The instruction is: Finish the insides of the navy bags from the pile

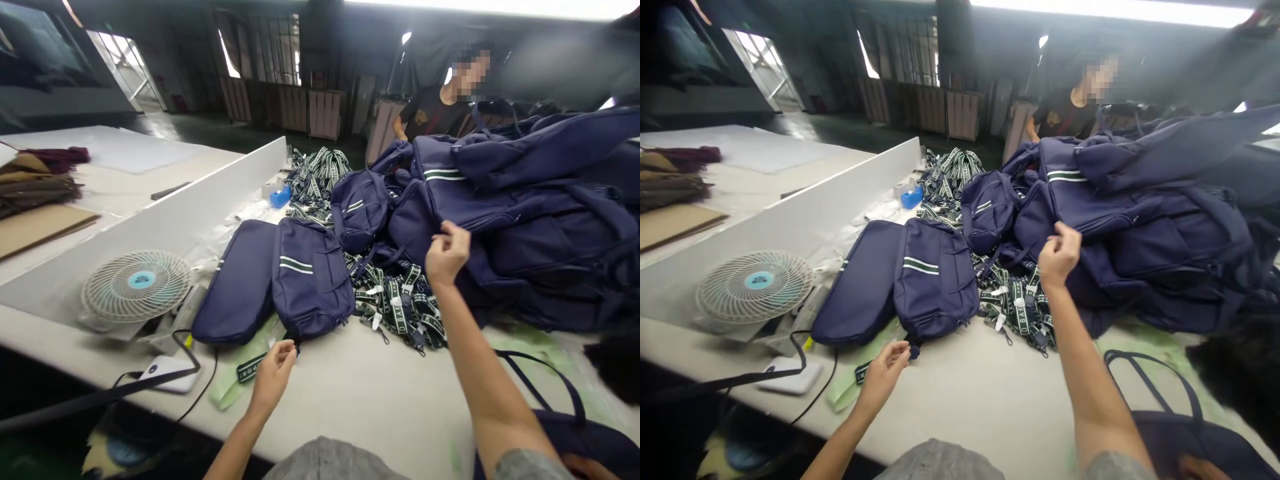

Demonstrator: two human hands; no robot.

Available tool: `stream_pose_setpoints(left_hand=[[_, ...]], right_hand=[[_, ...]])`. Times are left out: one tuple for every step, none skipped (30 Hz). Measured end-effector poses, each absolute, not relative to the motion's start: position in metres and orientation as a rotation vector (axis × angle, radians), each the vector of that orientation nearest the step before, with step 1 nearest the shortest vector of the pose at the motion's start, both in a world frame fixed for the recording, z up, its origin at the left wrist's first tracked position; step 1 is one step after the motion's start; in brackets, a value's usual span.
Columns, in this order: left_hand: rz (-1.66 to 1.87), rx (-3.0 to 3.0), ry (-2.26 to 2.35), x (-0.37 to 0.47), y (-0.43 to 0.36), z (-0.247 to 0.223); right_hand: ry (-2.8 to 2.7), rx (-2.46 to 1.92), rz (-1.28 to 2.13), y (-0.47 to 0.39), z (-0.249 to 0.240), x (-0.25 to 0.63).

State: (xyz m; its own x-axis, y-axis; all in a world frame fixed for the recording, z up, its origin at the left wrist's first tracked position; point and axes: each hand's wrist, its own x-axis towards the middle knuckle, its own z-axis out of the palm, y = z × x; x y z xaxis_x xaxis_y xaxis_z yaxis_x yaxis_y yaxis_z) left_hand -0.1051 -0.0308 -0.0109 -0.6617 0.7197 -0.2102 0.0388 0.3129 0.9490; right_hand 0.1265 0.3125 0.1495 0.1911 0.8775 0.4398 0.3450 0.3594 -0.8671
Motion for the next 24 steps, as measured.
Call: stream_pose_setpoints(left_hand=[[1.403, 0.648, 2.000, -0.112, -0.036, -0.017], [1.425, 0.615, 2.028, -0.119, -0.041, -0.021], [1.446, 0.576, 2.031, -0.126, -0.045, -0.024], [1.463, 0.538, 2.013, -0.133, -0.049, -0.025], [1.474, 0.507, 1.987, -0.140, -0.052, -0.025], [1.479, 0.482, 1.969, -0.146, -0.056, -0.024], [1.476, 0.467, 1.970, -0.152, -0.061, -0.025], [1.463, 0.463, 1.996, -0.157, -0.066, -0.025], [1.434, 0.469, 2.049, -0.161, -0.071, -0.027], [1.386, 0.484, 2.123, -0.165, -0.077, -0.030], [1.320, 0.505, 2.201, -0.168, -0.084, -0.034], [1.247, 0.524, 2.269, -0.170, -0.091, -0.039], [1.179, 0.536, 2.317, -0.171, -0.099, -0.043], [1.127, 0.538, 2.344, -0.171, -0.107, -0.048], [1.093, 0.531, 2.354, -0.170, -0.115, -0.052], [1.075, 0.519, 2.355, -0.168, -0.123, -0.055], [1.065, 0.505, 2.355, -0.166, -0.131, -0.058], [1.059, 0.494, 2.358, -0.163, -0.138, -0.060], [1.049, 0.486, 2.364, -0.161, -0.146, -0.061], [1.041, 0.480, 2.372, -0.159, -0.153, -0.061], [1.034, 0.473, 2.380, -0.157, -0.159, -0.061], [1.031, 0.466, 2.386, -0.155, -0.165, -0.060], [1.027, 0.462, 2.389, -0.154, -0.170, -0.059], [1.019, 0.459, 2.391, -0.154, -0.174, -0.058]], right_hand=[[-1.315, -1.229, 0.864, 0.283, 0.117, 0.114], [-1.293, -1.279, 1.013, 0.255, 0.085, 0.102], [-1.245, -1.351, 1.172, 0.231, 0.055, 0.090], [-1.166, -1.438, 1.341, 0.210, 0.026, 0.080], [-1.107, -1.504, 1.468, 0.193, 0.001, 0.072], [-1.042, -1.562, 1.589, 0.179, -0.020, 0.066], [-0.978, -1.608, 1.699, 0.168, -0.038, 0.061], [-0.920, -1.639, 1.792, 0.161, -0.052, 0.058], [-0.863, -1.658, 1.878, 0.155, -0.063, 0.055], [-0.812, -1.664, 1.953, 0.153, -0.071, 0.052], [-0.766, -1.661, 2.017, 0.152, -0.076, 0.050], [-0.725, -1.648, 2.071, 0.154, -0.080, 0.047], [-0.689, -1.629, 2.116, 0.157, -0.082, 0.043], [-0.657, -1.607, 2.152, 0.161, -0.084, 0.038], [-0.630, -1.582, 2.178, 0.165, -0.084, 0.034], [-0.604, -1.556, 2.196, 0.170, -0.083, 0.028], [-0.579, -1.532, 2.207, 0.175, -0.082, 0.023], [-0.554, -1.513, 2.210, 0.179, -0.081, 0.018], [-0.532, -1.497, 2.206, 0.182, -0.079, 0.013], [-0.512, -1.482, 2.200, 0.184, -0.077, 0.008], [-0.495, -1.468, 2.193, 0.186, -0.075, 0.004], [-0.482, -1.453, 2.185, 0.187, -0.072, 0.000], [-0.470, -1.436, 2.175, 0.189, -0.068, -0.003], [-0.462, -1.417, 2.163, 0.191, -0.063, -0.006]])
